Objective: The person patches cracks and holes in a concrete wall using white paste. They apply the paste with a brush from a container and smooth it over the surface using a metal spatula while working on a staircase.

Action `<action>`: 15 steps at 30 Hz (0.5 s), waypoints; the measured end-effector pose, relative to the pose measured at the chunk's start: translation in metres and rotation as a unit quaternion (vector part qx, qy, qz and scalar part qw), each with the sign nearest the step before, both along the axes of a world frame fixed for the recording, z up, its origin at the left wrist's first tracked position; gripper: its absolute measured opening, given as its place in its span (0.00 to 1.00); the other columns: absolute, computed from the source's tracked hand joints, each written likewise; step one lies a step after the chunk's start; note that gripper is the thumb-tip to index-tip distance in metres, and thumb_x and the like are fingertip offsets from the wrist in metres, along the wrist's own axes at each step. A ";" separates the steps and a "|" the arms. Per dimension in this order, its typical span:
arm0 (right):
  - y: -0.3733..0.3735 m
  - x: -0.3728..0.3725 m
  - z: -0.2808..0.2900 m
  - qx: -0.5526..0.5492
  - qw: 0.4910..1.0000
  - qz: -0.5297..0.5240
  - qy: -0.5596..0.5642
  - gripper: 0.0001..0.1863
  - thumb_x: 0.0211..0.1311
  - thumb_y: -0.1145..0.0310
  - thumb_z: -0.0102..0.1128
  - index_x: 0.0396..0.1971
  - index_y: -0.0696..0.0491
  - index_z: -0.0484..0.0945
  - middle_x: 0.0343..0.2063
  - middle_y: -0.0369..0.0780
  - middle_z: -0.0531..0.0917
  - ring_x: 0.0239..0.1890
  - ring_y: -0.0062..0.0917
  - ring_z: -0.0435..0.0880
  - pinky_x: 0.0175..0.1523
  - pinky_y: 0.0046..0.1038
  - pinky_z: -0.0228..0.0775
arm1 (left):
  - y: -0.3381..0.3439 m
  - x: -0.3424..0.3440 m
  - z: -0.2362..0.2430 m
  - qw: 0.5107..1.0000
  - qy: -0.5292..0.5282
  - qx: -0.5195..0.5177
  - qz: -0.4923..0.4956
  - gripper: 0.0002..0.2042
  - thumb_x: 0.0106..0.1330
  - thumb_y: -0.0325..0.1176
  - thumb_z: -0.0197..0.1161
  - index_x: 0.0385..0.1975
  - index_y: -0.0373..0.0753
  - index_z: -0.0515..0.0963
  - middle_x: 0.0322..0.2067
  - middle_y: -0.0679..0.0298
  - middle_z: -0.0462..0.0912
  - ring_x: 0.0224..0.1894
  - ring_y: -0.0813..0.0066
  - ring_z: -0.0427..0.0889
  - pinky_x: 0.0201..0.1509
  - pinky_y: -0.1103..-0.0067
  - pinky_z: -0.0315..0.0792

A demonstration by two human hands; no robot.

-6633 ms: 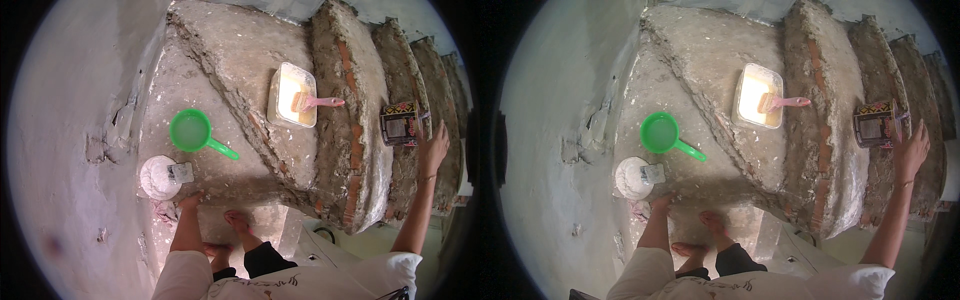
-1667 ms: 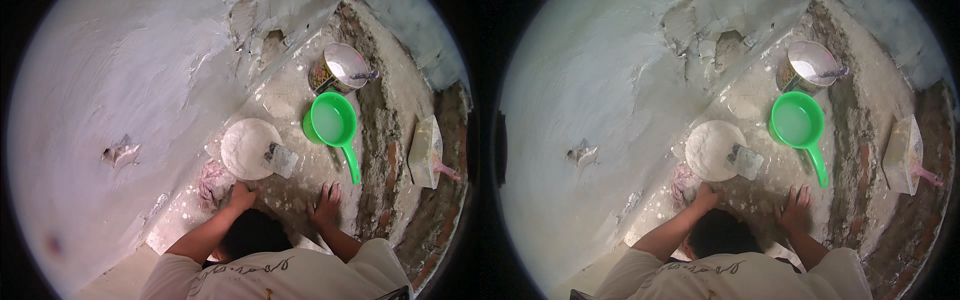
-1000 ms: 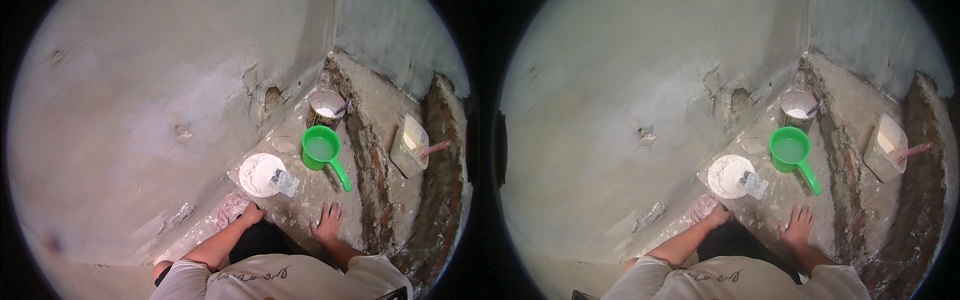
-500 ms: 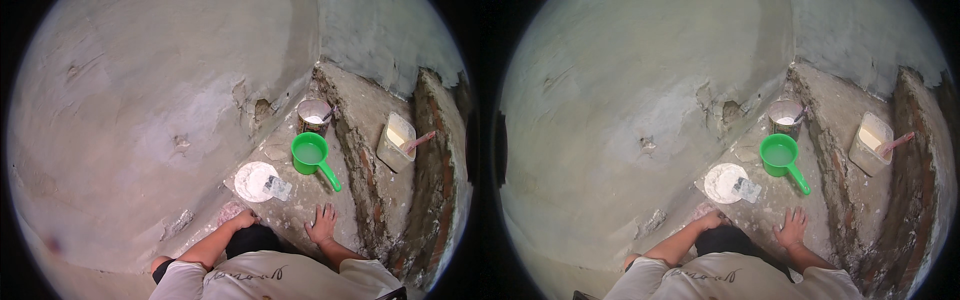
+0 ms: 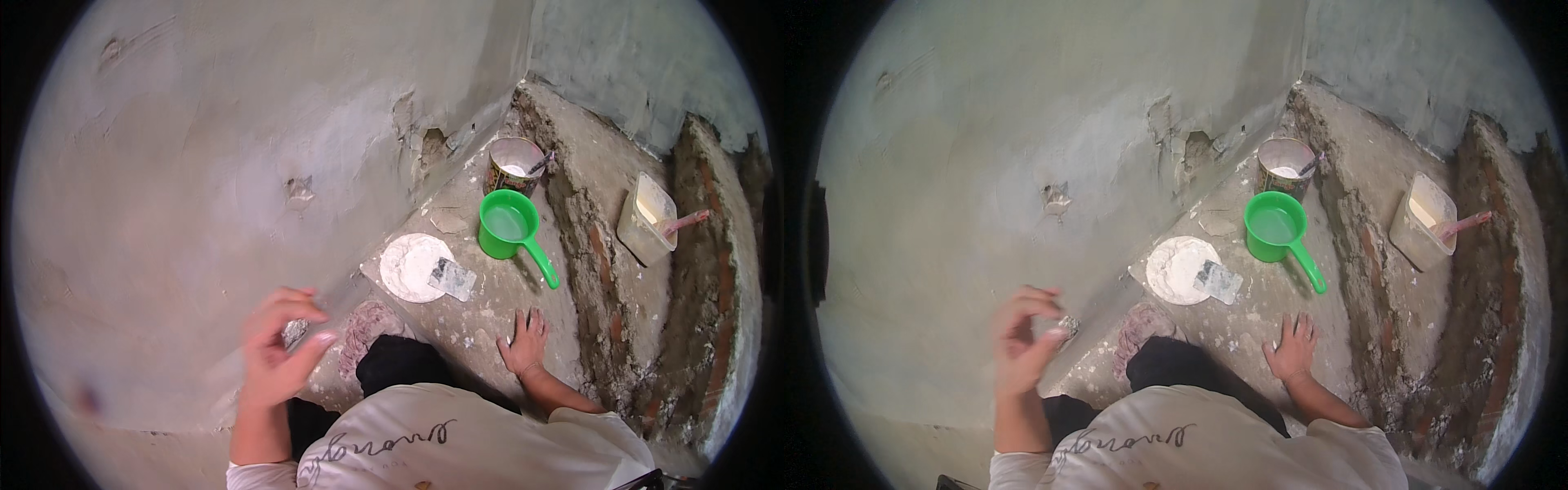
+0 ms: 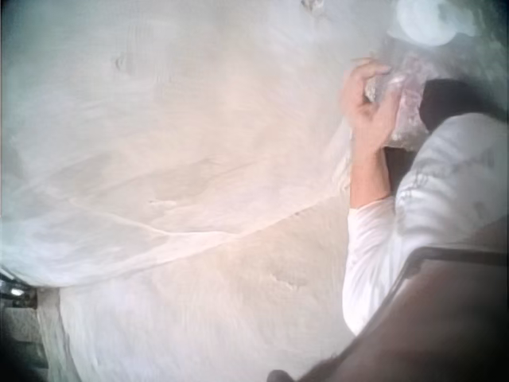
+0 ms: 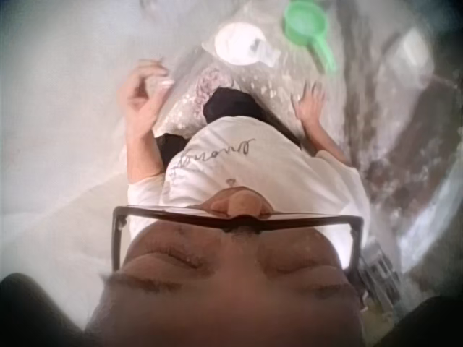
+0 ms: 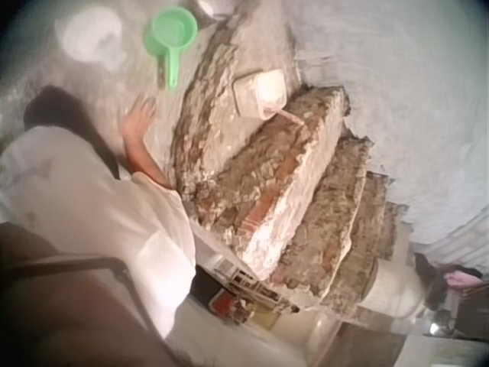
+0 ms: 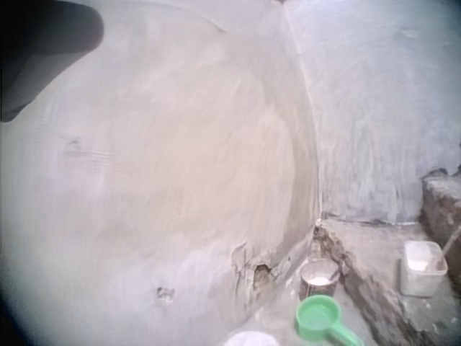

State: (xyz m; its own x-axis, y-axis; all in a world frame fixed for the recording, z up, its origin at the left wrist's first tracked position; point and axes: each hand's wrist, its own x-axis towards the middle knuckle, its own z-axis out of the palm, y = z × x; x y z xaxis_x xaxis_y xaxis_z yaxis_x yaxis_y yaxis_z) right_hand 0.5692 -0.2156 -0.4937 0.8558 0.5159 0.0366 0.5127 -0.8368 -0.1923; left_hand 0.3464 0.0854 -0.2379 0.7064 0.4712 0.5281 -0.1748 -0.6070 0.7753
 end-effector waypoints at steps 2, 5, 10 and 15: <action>-0.001 0.001 -0.003 -0.008 1.000 -0.005 -0.006 0.41 0.49 0.49 0.57 0.60 0.57 0.59 0.61 0.58 0.56 0.66 0.49 0.48 0.68 0.48 0.33 | -0.011 -0.012 0.034 0.994 -0.102 0.043 0.010 0.11 0.46 0.37 0.72 0.24 0.42 0.76 0.24 0.65 0.75 0.30 0.71 0.74 0.49 0.64 0.70; 0.000 0.000 -0.002 -0.012 1.000 -0.006 0.002 0.41 0.50 0.49 0.57 0.60 0.57 0.59 0.61 0.57 0.56 0.66 0.48 0.48 0.68 0.48 0.33 | -0.031 -0.022 0.062 0.963 -0.249 0.092 0.048 0.12 0.43 0.38 0.72 0.20 0.46 0.73 0.21 0.69 0.69 0.29 0.71 0.70 0.52 0.62 0.68; 0.007 -0.002 0.000 -0.014 1.000 -0.001 -0.002 0.41 0.50 0.49 0.57 0.61 0.56 0.59 0.61 0.57 0.56 0.67 0.48 0.48 0.69 0.48 0.32 | -0.029 -0.070 0.086 0.948 -0.229 0.217 -0.044 0.10 0.48 0.44 0.67 0.30 0.57 0.75 0.27 0.74 0.64 0.40 0.71 0.65 0.61 0.58 0.55; 0.003 -0.002 -0.004 -0.007 1.000 -0.004 -0.001 0.41 0.50 0.48 0.56 0.61 0.56 0.59 0.61 0.57 0.56 0.67 0.49 0.47 0.68 0.48 0.33 | -0.027 -0.070 0.101 0.913 -0.200 0.299 -0.191 0.14 0.53 0.46 0.68 0.40 0.59 0.77 0.31 0.78 0.68 0.43 0.75 0.67 0.64 0.57 0.59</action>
State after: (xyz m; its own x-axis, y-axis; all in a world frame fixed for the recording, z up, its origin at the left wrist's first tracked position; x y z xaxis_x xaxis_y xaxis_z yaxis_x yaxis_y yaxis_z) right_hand 0.5673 -0.2127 -0.4980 0.8595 0.5102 0.0315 0.5070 -0.8430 -0.1798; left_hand 0.2768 0.0586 -0.1365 0.4525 -0.2260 0.8626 -0.6586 -0.7369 0.1524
